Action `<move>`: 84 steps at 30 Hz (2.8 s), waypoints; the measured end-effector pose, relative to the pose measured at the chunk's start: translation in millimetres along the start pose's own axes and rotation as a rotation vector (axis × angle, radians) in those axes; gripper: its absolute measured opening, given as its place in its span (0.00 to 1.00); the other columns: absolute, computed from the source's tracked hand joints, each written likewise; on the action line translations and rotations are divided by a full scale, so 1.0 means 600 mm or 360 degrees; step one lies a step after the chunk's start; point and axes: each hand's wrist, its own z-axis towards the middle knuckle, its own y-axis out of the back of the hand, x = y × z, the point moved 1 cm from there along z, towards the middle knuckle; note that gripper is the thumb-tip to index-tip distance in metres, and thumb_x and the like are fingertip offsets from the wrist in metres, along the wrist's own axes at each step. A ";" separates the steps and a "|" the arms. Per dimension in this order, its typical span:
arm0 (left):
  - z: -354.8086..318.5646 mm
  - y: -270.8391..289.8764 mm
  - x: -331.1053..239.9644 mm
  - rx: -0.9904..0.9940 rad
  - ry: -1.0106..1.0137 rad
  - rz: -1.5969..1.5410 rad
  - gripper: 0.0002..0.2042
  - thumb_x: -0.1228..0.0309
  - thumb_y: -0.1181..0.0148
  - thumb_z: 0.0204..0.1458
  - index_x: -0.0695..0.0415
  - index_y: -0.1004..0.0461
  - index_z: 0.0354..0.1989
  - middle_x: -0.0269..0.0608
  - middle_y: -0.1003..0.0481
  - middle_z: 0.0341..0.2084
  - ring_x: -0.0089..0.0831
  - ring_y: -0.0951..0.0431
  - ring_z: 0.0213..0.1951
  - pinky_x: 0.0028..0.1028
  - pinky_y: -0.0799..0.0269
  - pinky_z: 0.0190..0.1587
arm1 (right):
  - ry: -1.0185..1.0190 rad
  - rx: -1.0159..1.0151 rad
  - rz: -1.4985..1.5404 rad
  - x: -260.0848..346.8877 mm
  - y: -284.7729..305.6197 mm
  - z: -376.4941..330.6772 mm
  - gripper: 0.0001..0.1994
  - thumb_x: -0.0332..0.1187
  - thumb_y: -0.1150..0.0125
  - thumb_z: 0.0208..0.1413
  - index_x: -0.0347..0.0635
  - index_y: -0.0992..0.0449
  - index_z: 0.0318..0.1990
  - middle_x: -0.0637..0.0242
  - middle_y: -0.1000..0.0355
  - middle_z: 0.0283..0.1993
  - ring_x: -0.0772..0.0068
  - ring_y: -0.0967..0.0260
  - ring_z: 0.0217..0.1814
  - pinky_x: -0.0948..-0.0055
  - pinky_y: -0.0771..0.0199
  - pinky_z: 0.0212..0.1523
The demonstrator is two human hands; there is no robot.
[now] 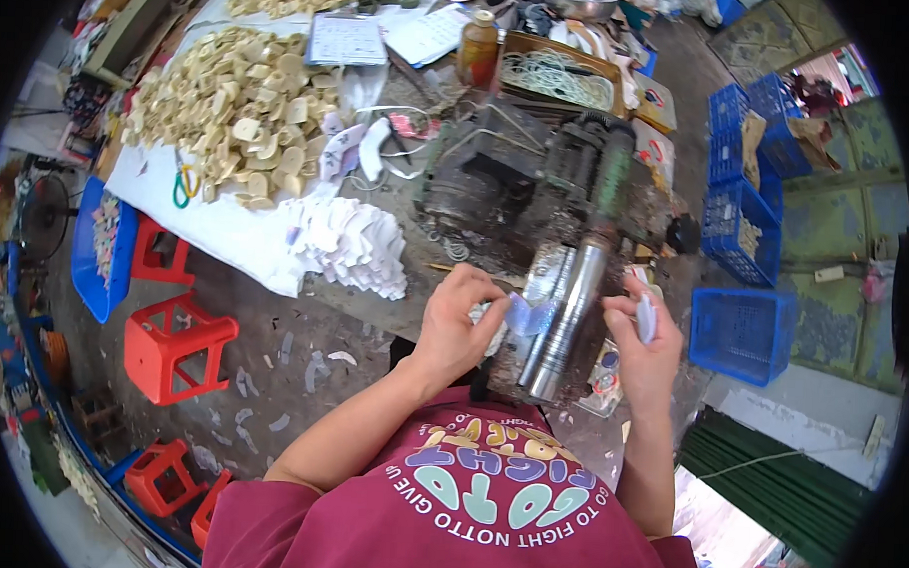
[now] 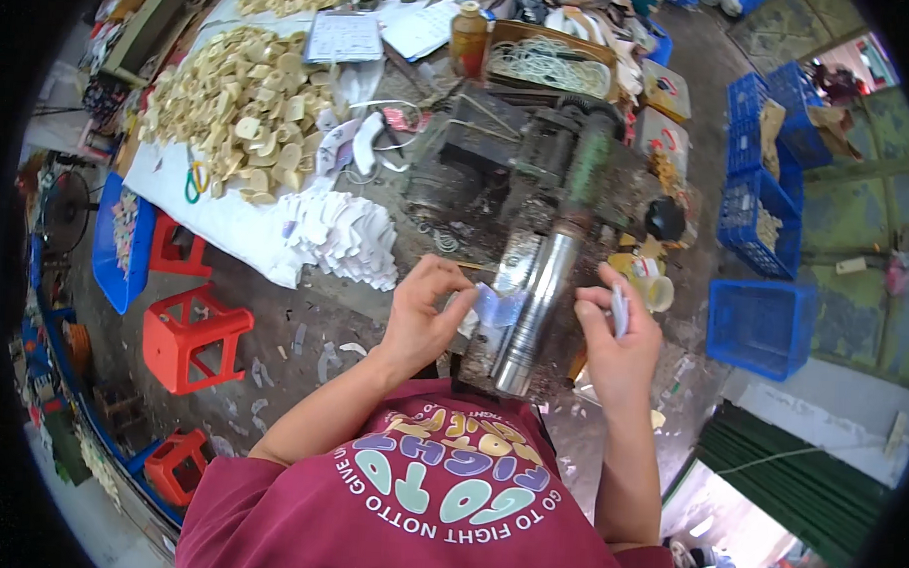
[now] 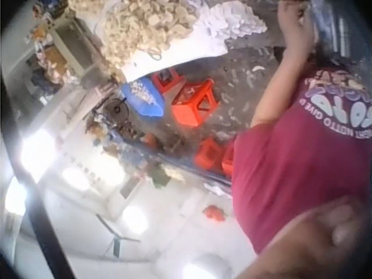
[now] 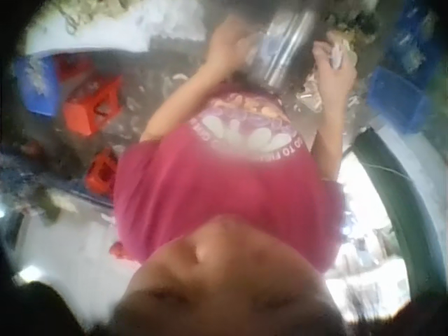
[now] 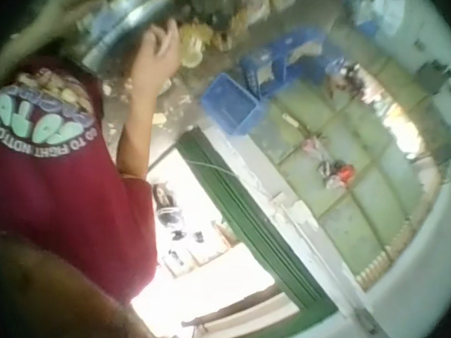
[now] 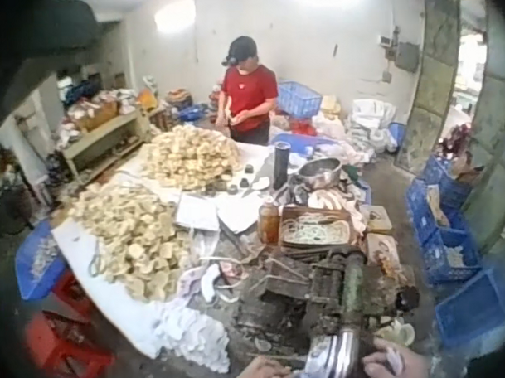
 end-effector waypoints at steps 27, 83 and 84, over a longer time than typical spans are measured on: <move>0.035 0.029 -0.139 0.0610 0.0879 -0.1582 0.06 0.74 0.39 0.54 0.65 0.22 0.33 0.39 0.22 0.31 0.22 0.23 0.34 0.24 0.28 0.41 | 0.0454 0.0826 0.0077 0.098 -0.062 -0.047 0.40 0.34 0.24 0.41 0.37 0.37 0.63 0.58 0.28 0.54 0.74 0.29 0.51 0.74 0.30 0.52; 0.023 0.194 0.090 -0.0377 0.0110 0.0772 0.05 0.75 0.36 0.43 0.60 0.22 0.29 0.40 0.27 0.32 0.34 0.28 0.41 0.33 0.36 0.46 | 0.0016 0.0262 0.0128 0.072 -0.047 -0.040 0.35 0.22 0.30 0.44 0.37 0.36 0.63 0.82 0.39 0.25 0.91 0.43 0.25 0.89 0.41 0.27; 0.028 0.156 0.041 -0.0209 0.0282 0.0135 0.06 0.75 0.34 0.43 0.61 0.22 0.30 0.39 0.26 0.31 0.31 0.27 0.40 0.30 0.35 0.45 | 0.0013 0.0398 0.0146 0.077 -0.059 -0.045 0.37 0.23 0.29 0.44 0.39 0.38 0.64 0.82 0.39 0.25 0.91 0.45 0.25 0.89 0.42 0.27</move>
